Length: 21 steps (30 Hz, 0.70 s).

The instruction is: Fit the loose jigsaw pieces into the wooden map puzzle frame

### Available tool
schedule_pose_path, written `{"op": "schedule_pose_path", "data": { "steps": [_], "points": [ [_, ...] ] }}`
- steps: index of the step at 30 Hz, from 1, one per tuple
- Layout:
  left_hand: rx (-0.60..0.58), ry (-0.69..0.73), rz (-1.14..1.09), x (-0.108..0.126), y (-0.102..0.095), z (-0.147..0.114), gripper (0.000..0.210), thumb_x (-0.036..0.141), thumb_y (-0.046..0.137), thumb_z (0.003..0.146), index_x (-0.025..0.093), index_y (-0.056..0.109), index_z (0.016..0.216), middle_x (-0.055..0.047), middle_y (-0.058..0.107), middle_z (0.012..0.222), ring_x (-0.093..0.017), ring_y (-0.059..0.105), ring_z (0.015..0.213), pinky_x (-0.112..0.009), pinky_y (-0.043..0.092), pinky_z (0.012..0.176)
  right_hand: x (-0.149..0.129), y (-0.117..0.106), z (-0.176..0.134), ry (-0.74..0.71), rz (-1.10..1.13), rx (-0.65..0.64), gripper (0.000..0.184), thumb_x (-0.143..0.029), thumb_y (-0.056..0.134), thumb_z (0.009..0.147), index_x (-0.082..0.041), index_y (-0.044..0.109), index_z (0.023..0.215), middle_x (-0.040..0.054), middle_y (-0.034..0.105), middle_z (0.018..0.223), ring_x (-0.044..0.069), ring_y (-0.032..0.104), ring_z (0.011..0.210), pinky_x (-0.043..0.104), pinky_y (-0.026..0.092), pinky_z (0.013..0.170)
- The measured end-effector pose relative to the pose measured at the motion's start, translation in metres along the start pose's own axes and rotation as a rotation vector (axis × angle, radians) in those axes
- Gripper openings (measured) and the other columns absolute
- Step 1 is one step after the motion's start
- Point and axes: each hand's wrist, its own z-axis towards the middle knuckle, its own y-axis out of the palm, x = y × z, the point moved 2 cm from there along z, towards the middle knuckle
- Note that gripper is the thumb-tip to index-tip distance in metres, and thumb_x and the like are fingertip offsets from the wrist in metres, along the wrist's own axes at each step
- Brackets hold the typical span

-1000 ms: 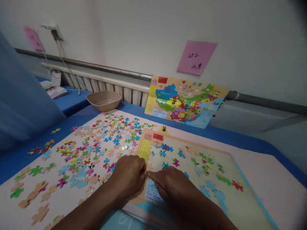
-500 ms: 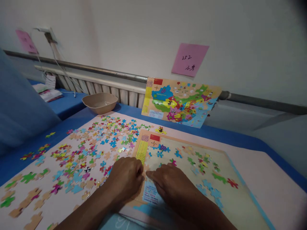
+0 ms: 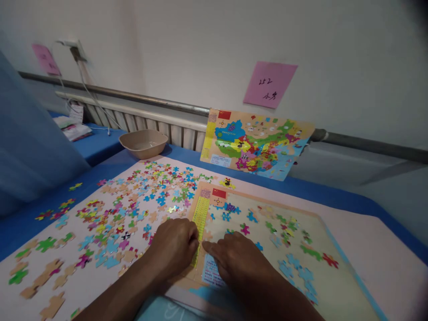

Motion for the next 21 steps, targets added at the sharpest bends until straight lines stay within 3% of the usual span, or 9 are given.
{"op": "schedule_pose_path", "data": {
  "steps": [2,7,21],
  "points": [
    [0.000,0.001,0.020,-0.002,0.001,0.000,0.013,0.021,0.057,0.079,0.024,0.069,0.077,-0.002,0.073,0.084,-0.022,0.064,0.083,-0.031,0.033,0.069,0.002,-0.009,-0.002,0.031,0.024,0.011,0.034,-0.015,0.051,0.095,-0.027,0.063,0.125,0.0042,0.072,0.097,0.024,0.062,0.086,0.036,0.031,0.073],
    [0.002,0.001,0.042,-0.003,0.000,0.000,0.015,0.019,0.054,0.080,0.023,0.069,0.076,-0.002,0.072,0.083,-0.021,0.062,0.080,-0.031,0.032,0.068,0.008,-0.027,-0.004,0.145,0.074,-0.006,0.022,-0.018,0.048,0.100,-0.023,0.068,0.106,0.0055,0.070,0.091,0.025,0.061,0.084,0.036,0.035,0.075],
    [-0.011,0.003,0.034,-0.001,-0.005,-0.001,0.016,0.016,0.057,0.079,0.023,0.071,0.077,-0.001,0.072,0.082,-0.018,0.062,0.080,-0.029,0.033,0.069,0.011,-0.026,-0.005,0.101,0.056,0.064,0.018,-0.019,0.050,0.103,-0.021,0.066,0.095,0.0046,0.068,0.091,0.025,0.059,0.087,0.037,0.030,0.074]
  ]
}}
